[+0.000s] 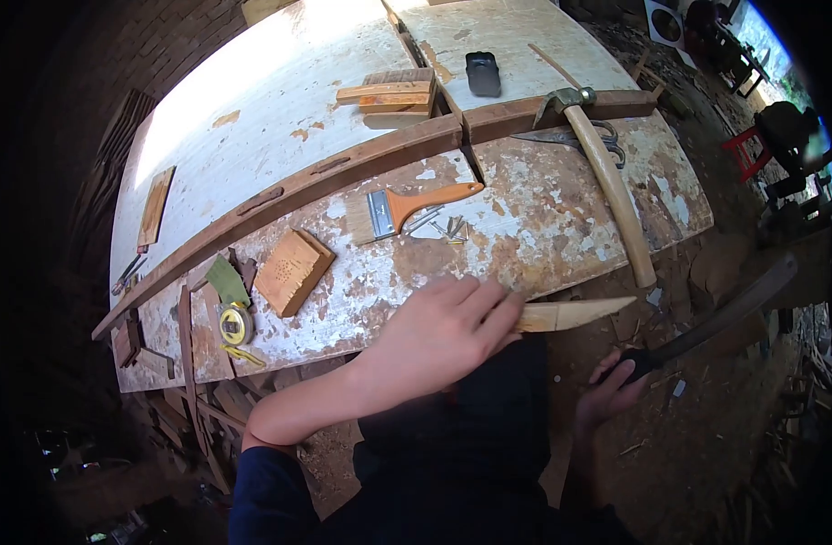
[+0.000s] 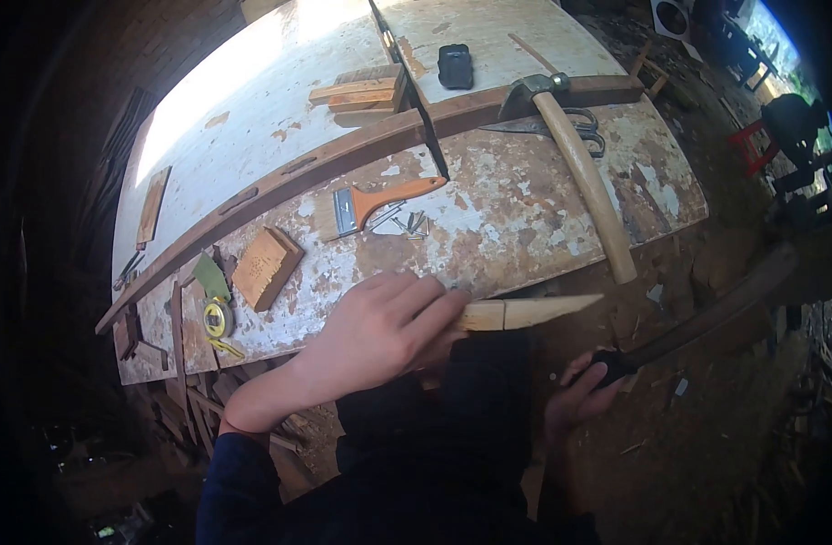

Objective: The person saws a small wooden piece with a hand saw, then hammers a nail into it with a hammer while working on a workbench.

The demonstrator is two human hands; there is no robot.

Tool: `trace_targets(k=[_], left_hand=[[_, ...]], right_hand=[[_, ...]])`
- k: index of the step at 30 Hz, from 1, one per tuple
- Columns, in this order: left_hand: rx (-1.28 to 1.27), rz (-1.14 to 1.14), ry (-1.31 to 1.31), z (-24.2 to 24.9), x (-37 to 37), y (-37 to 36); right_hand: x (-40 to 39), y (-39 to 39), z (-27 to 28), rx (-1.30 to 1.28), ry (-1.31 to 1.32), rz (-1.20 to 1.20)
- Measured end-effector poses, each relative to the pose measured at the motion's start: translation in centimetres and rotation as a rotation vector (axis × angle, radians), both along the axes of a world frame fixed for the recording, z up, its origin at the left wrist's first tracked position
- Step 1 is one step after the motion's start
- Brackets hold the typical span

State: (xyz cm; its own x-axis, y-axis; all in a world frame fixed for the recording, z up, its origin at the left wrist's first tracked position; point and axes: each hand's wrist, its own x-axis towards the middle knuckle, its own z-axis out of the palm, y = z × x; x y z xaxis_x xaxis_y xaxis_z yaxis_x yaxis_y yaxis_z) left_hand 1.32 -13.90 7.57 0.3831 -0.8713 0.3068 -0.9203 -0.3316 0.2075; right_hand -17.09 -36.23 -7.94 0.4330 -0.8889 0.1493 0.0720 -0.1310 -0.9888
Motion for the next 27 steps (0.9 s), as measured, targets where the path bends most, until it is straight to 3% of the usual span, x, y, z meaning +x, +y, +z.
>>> trace_targets(k=[2,5,8,11,18,27], left_hand=[[-0.025,0.156,0.126,-1.3,-0.3,2.0],[-0.155,0.301,0.117,-4.1,-0.9,3.9],[-0.199,0.393,0.193,-5.3,-1.9,4.3],[-0.236,0.409,0.236,-6.3,-2.0,4.6],[-0.281,0.433,0.343,-6.1,-1.1,4.9],[-0.332,0.479,0.463,-6.3,-1.1,5.1]], right_hand=[[0.9,0.9,1.1,-0.055,0.020,0.051],[0.2,1.9,-1.0,-0.384,0.243,0.153],[-0.7,2.5,0.6,-0.320,0.375,0.577],[0.4,3.7,1.2,-0.434,0.431,0.803],[-0.3,5.0,-0.6,-0.552,0.562,0.811],[-2.1,5.1,0.5,-0.470,0.777,0.844]])
